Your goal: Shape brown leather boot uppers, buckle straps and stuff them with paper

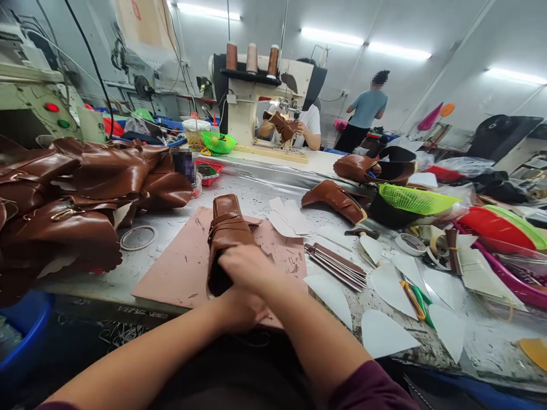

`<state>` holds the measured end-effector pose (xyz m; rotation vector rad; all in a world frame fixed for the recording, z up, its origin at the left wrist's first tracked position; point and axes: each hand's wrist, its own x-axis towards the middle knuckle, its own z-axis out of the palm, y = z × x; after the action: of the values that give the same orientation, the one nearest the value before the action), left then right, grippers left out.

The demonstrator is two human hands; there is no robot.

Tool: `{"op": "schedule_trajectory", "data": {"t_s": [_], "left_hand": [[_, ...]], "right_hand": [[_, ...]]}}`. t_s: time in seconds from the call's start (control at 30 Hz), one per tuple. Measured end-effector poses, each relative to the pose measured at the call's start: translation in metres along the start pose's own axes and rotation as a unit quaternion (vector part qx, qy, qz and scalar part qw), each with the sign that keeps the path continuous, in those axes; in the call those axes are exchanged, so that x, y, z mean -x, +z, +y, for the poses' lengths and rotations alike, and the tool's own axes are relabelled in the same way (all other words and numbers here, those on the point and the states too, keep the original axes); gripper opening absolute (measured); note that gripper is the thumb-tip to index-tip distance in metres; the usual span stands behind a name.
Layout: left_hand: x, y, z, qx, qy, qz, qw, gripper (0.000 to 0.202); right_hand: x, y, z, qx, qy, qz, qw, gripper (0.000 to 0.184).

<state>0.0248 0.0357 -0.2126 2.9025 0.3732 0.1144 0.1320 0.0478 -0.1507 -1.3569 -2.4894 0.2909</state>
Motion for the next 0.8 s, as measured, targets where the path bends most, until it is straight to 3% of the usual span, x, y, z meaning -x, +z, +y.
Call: {"op": "schedule_trajectory", "data": {"t_s": [0.1,0.17,0.23,0.33,0.43,0.57,0.7,0.8], "left_hand": [[0.036,-0.014,-0.003,-0.018,0.065,-0.028,0.997,0.045],[0.051,-0.021,-0.004,-0.049,0.085,-0.046,0.994,0.036],[0.053,-0.023,-0.005,-0.081,0.086,-0.051,0.992,0.022],[0.043,-0.014,-0.006,-0.128,0.046,-0.036,0.99,0.031],[0.036,-0.003,-0.012,-0.145,0.017,-0.003,0.989,0.046],[0.036,-0.002,-0.019,-0.124,0.051,0.024,0.991,0.047],[0.024,-0.012,-0.005,-0.134,0.022,-0.043,0.99,0.045],[0.005,-0.013,0.01,-0.155,-0.038,-0.093,0.983,0.063]], "right_hand": [[0.007,-0.006,0.04,-0.034,0.094,0.103,0.99,0.038],[0.024,-0.006,0.065,-0.066,0.142,0.142,0.977,0.04],[0.04,0.0,0.082,-0.093,0.179,0.16,0.966,0.041],[0.053,0.016,0.09,-0.12,0.221,0.175,0.952,0.044],[0.054,0.023,0.091,-0.141,0.25,0.179,0.941,0.042],[0.054,0.022,0.095,-0.162,0.293,0.163,0.928,0.034],[0.059,0.023,0.103,-0.205,0.307,0.12,0.922,0.022],[0.065,0.024,0.109,-0.242,0.303,0.09,0.918,0.025]]}}
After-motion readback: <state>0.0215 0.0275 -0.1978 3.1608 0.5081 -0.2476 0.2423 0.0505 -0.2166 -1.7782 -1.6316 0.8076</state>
